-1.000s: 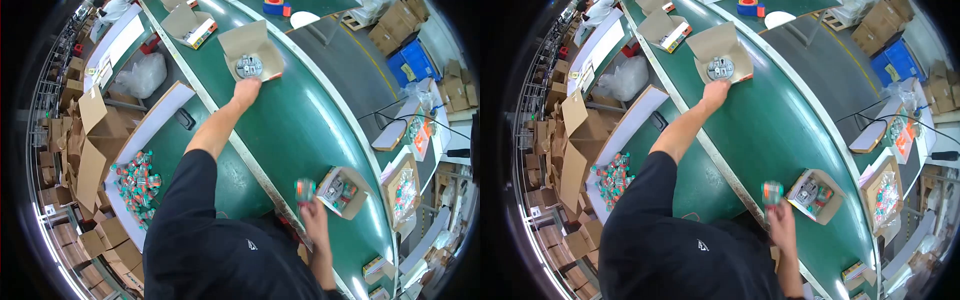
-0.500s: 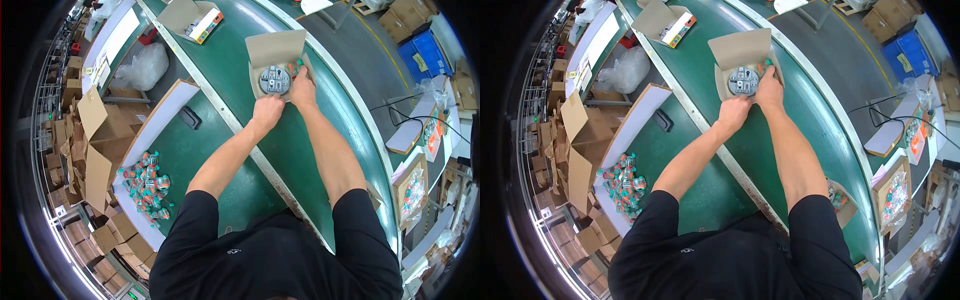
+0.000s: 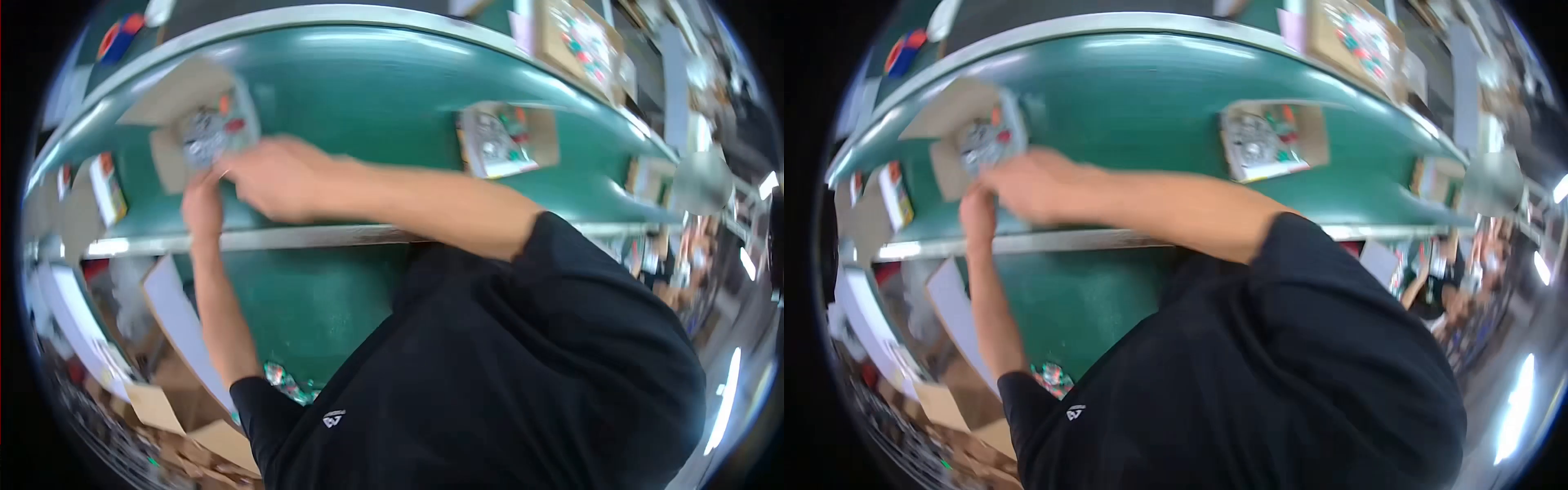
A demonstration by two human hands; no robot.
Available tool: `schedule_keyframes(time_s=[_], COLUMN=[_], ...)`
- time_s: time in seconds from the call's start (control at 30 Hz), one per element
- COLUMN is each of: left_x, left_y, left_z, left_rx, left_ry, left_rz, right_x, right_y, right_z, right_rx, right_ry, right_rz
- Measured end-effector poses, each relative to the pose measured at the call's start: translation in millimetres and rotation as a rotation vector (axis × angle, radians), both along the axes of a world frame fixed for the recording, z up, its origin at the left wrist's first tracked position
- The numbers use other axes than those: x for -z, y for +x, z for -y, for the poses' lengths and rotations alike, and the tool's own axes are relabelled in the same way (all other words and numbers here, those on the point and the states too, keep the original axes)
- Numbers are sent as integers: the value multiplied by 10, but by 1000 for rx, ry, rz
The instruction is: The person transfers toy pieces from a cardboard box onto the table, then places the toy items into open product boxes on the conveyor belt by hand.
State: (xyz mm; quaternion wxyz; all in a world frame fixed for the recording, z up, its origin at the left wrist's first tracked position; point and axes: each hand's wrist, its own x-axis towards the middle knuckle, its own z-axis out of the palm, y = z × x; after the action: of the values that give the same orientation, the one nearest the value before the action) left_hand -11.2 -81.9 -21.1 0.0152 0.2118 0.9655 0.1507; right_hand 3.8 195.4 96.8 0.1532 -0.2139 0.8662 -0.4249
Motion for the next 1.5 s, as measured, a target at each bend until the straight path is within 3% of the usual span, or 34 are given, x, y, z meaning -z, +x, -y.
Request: schedule_keyframes(time_s=[0.03,0.07,0.2,0.3,0.37,0.53,0.67,0.73,0.8,0.87,1.03,1.17,1.23,1.3,1.37,1.4,1.47,1.5], left_x=[-24,-113,-432,-345,-273,-447,-429,-369,-374,-473,-393,-187,-191,-251,-363,-331,-157,-35], left_y=[-85,-77,19,69,62,247,240,274,461,930,2994,4893,5528,5836,5802,5855,5952,6012], left_z=[88,8,-328,-362,-345,-736,-952,-985,-1090,-1321,-1675,-1576,-1486,-1535,-1423,-1391,-1362,-1460], left_rx=[76,78,113,163,230,351,280,254,176,89,-446,-863,-865,-1000,-867,-866,-911,-924], left_ry=[-105,-106,-145,-219,-207,-152,-217,-259,-217,-146,56,-128,-128,-93,15,104,194,198], left_rz=[14,12,30,45,52,-40,167,112,70,-165,-143,-4,88,102,232,172,-11,-113], right_x=[-249,-256,-159,180,547,799,784,785,743,494,472,649,709,906,1059,1062,987,945], right_y=[389,854,1975,2325,2437,2367,2368,2529,2563,2723,3631,4168,4249,4204,4073,3966,3762,3747], right_z=[-400,-804,-2368,-3062,-3329,-3224,-3167,-3077,-3028,-2834,-2575,-2465,-2471,-2543,-2576,-2566,-2342,-2276], right_rx=[-32,66,564,717,463,477,569,595,812,894,659,328,80,-192,-450,-580,-586,-734], right_ry=[-189,-183,439,677,772,708,715,702,546,447,196,126,90,155,371,447,532,583], right_rz=[-114,-289,-234,-245,-142,-173,-110,-88,-167,-167,-196,-61,-51,-10,76,30,233,196])
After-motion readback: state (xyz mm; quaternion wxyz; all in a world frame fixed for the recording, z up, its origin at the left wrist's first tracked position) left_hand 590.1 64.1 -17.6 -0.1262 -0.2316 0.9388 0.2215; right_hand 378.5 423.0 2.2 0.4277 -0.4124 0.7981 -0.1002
